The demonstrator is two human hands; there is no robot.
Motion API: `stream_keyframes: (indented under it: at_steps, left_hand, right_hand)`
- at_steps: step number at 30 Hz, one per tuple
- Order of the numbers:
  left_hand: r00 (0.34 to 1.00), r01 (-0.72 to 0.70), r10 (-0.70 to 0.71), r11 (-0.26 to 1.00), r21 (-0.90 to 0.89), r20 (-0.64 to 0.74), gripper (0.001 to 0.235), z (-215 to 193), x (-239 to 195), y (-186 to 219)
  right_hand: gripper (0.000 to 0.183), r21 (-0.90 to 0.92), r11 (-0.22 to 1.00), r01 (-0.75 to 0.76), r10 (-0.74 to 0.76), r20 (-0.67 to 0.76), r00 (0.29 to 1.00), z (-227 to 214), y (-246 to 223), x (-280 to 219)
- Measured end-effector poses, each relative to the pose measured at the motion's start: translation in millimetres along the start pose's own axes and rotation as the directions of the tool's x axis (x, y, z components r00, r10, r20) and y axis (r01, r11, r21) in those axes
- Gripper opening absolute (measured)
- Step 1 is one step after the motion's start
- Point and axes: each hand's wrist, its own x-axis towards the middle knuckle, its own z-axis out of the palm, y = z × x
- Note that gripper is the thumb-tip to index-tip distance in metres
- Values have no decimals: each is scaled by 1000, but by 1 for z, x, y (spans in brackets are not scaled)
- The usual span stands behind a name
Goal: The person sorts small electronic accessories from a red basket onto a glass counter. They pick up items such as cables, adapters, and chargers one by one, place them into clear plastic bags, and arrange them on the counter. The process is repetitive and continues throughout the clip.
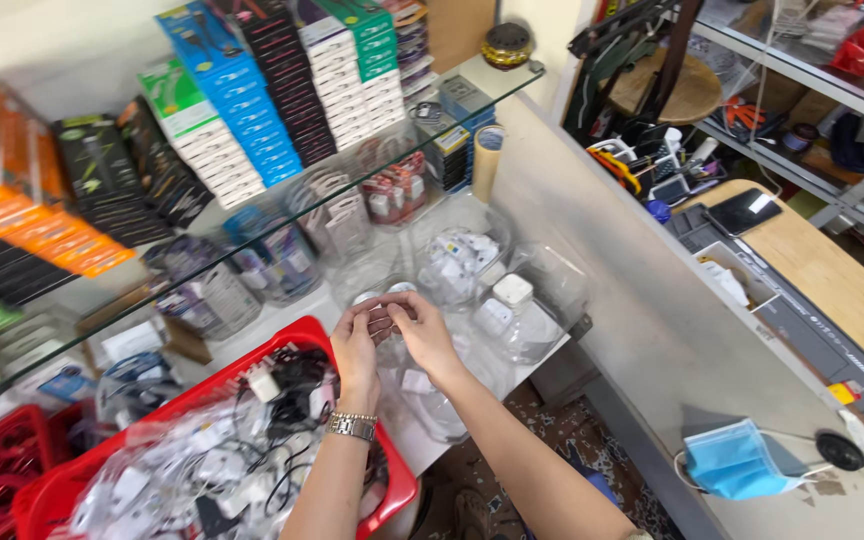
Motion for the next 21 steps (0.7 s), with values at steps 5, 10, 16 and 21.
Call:
stream_keyframes:
  at_steps: [5,10,16,21]
  left_hand:
    - [997,-71,71,997,8,-39,28,-69,-19,17]
    - [989,-74,69,997,-38,-133,28,-138,-36,30]
    - [972,-41,32,998,-36,-234,27,-216,-62,44]
    - [957,-44,26,997,-58,-288,28,-270,-76,46]
  right_hand:
    - [21,10,998,-60,60,68,996,51,14,-25]
    - [21,81,985,-152,136,176,975,111,29,-50]
    - [22,-75,976,-206,218,237,947,174,56,-74]
    - [23,23,963,-268,245,341,908,214,87,-85]
